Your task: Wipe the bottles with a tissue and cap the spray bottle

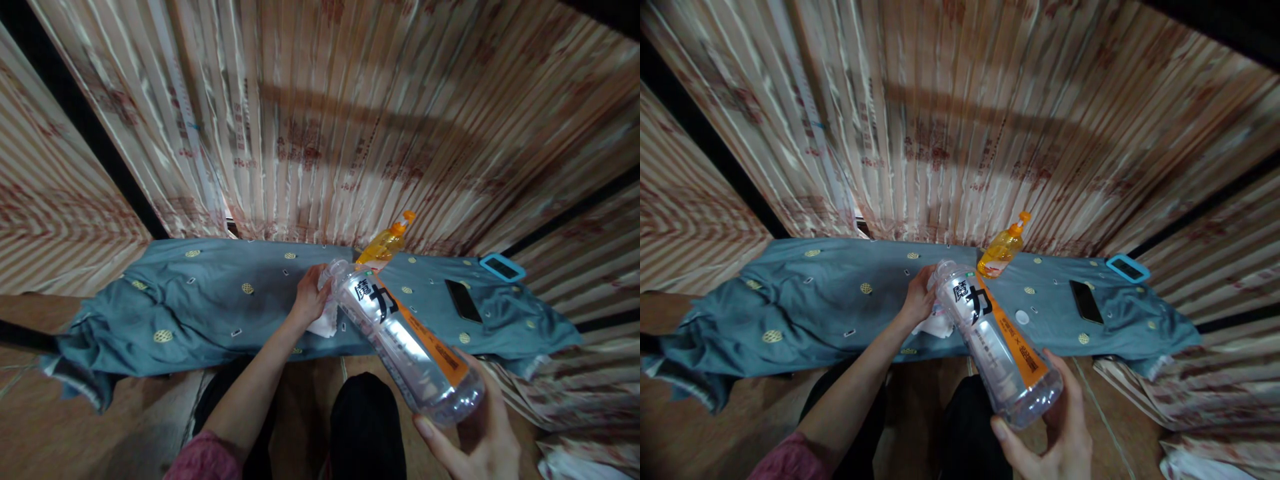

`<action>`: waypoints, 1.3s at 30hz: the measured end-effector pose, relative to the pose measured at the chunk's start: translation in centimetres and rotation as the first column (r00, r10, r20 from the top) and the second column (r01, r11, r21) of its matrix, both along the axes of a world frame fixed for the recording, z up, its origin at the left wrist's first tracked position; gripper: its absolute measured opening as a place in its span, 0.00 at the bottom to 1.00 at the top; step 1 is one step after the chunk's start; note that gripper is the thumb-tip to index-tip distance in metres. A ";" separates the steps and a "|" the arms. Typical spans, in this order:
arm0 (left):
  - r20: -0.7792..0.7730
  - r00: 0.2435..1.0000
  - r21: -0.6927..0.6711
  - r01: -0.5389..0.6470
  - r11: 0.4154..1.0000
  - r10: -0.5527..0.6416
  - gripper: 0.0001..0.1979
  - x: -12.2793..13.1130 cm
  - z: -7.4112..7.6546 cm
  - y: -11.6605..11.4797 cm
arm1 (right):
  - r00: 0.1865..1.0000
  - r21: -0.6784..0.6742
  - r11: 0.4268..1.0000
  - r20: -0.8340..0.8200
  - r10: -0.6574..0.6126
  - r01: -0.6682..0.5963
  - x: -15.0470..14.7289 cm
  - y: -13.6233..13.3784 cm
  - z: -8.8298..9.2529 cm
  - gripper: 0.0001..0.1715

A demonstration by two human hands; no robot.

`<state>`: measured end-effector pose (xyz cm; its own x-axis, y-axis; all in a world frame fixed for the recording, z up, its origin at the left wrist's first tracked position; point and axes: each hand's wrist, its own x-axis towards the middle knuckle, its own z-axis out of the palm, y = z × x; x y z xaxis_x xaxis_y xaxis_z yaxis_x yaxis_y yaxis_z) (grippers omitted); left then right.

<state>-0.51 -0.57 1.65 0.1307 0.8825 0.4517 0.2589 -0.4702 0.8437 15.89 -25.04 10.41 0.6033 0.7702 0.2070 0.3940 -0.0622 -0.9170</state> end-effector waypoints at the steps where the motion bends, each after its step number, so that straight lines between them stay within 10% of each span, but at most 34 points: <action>1: -0.001 1.000 -0.002 -0.004 1.000 0.004 0.20 0.0 0.0 0.0 | 1.000 0.004 1.000 0.003 0.000 0.000 0.0 0.0 0.0 0.52; 39: 0.001 1.000 -0.006 -0.012 1.000 0.012 0.23 0.1 0.1 -0.2 | 0.997 0.029 1.000 0.071 0.000 -0.002 1.3 0.0 -0.6 0.52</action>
<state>-0.41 -0.76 1.70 0.1197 0.8865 0.4469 0.2636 -0.4624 0.8466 17.16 -25.02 9.77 0.5855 0.7638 0.2716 0.4584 -0.0356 -0.8880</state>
